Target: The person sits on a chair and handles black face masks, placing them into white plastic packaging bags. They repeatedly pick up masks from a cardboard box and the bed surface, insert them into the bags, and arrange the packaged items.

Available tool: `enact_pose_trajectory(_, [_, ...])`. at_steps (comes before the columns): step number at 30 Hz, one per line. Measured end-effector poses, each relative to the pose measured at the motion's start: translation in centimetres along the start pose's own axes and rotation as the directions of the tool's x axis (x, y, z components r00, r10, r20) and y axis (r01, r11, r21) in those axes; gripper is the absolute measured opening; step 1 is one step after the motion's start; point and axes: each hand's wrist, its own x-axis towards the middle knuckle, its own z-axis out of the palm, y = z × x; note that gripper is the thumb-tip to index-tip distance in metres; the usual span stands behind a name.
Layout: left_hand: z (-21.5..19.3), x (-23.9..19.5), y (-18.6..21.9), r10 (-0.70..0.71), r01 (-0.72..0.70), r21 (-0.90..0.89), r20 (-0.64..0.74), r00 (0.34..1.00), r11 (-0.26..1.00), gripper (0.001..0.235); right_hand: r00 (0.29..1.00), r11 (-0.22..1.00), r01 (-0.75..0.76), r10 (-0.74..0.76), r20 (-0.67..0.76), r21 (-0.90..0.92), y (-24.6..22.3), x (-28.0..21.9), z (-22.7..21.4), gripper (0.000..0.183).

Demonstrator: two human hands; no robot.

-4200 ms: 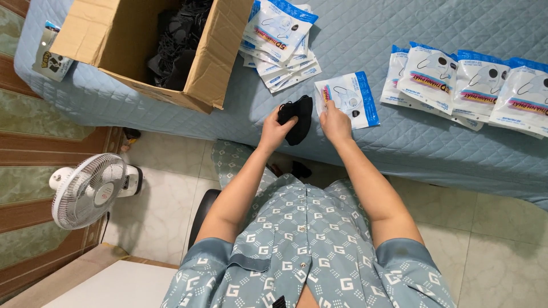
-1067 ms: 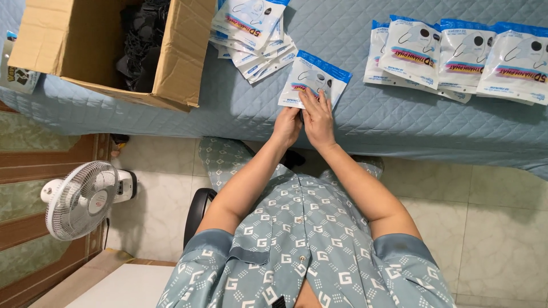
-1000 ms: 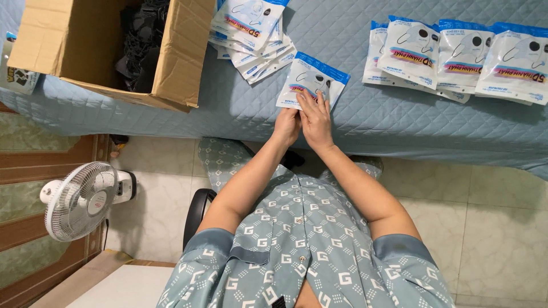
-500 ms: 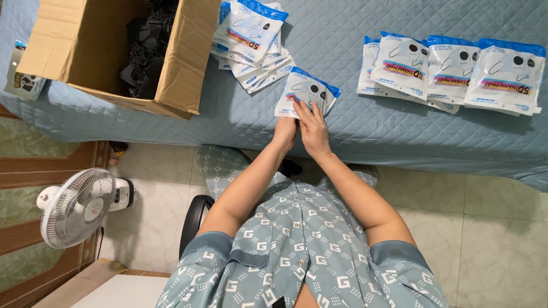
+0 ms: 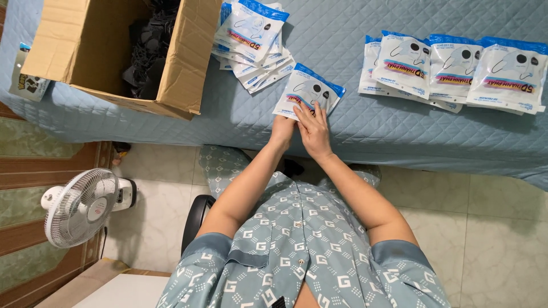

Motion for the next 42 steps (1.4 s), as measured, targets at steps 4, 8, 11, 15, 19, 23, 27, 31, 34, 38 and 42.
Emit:
enact_pose_trajectory(4, [-0.8, -1.2, 2.6, -0.046, 0.082, -0.335, 0.113, 0.993, 0.939, 0.058, 0.999, 0.999, 0.028, -0.026, 0.030, -0.041, 1.3, 0.1, -1.0, 0.046])
enact_pose_trajectory(8, [-4.2, -2.0, 3.3, -0.161, 0.177, -0.069, 0.195, 0.967, 0.982, 0.056, 0.991, 0.999, 0.032, -0.030, 0.129, -0.015, 1.0, -0.6, -4.3, 0.058])
enact_pose_trajectory(11, [-7.0, -0.9, 1.2, -0.126, 0.112, 0.149, 0.084, 0.989, 0.983, 0.047, 0.990, 0.989, -0.135, 0.131, 0.058, 0.066, 1.8, -2.6, -6.1, 0.059])
enact_pose_trajectory(15, [-8.3, -0.7, 2.6, 0.074, -0.065, 0.331, -0.013, 0.997, 0.941, 0.055, 0.743, 0.668, -0.599, 0.669, -0.004, 0.441, 6.0, -6.8, -4.3, 0.048])
enact_pose_trajectory(19, [-6.6, 1.1, 3.1, 0.062, -0.075, 0.332, 0.049, 0.997, 0.940, 0.089, 0.467, 0.157, -0.777, 0.793, 0.391, 0.609, 4.1, -6.5, -3.6, 0.064])
enact_pose_trajectory(23, [-5.2, 3.7, 0.0, -0.021, 0.008, 0.201, 0.063, 0.998, 0.980, 0.075, 0.369, -0.189, -0.777, 0.636, 0.678, 0.600, 1.9, -3.8, -4.0, 0.064])
enact_pose_trajectory(27, [-3.7, 2.7, -0.8, -0.177, 0.201, -0.125, 0.181, 0.967, 0.972, 0.043, 0.331, -0.468, -0.595, 0.598, 0.730, 0.653, 2.0, -2.9, -3.0, 0.055])
enact_pose_trajectory(31, [-3.5, 1.2, -1.2, -0.218, 0.252, -0.116, 0.247, 0.944, 0.961, 0.045, 0.330, -0.504, -0.551, 0.601, 0.728, 0.665, 0.4, -2.4, -3.8, 0.053])
enact_pose_trajectory(34, [-3.5, 0.5, -1.8, -0.214, 0.256, -0.098, 0.314, 0.925, 0.962, 0.047, 0.312, -0.478, -0.500, 0.679, 0.665, 0.722, 0.0, -2.4, -4.3, 0.045])
enact_pose_trajectory(38, [-2.7, -1.2, -0.3, -0.200, 0.245, -0.115, 0.304, 0.931, 0.963, 0.038, 0.350, -0.389, -0.453, 0.750, 0.562, 0.802, -0.2, -2.0, -5.2, 0.036])
enact_pose_trajectory(42, [-1.8, -2.4, 0.5, -0.184, 0.235, -0.147, 0.295, 0.938, 0.961, 0.041, 0.392, -0.270, -0.462, 0.792, 0.468, 0.845, 0.8, -1.9, -5.3, 0.036])
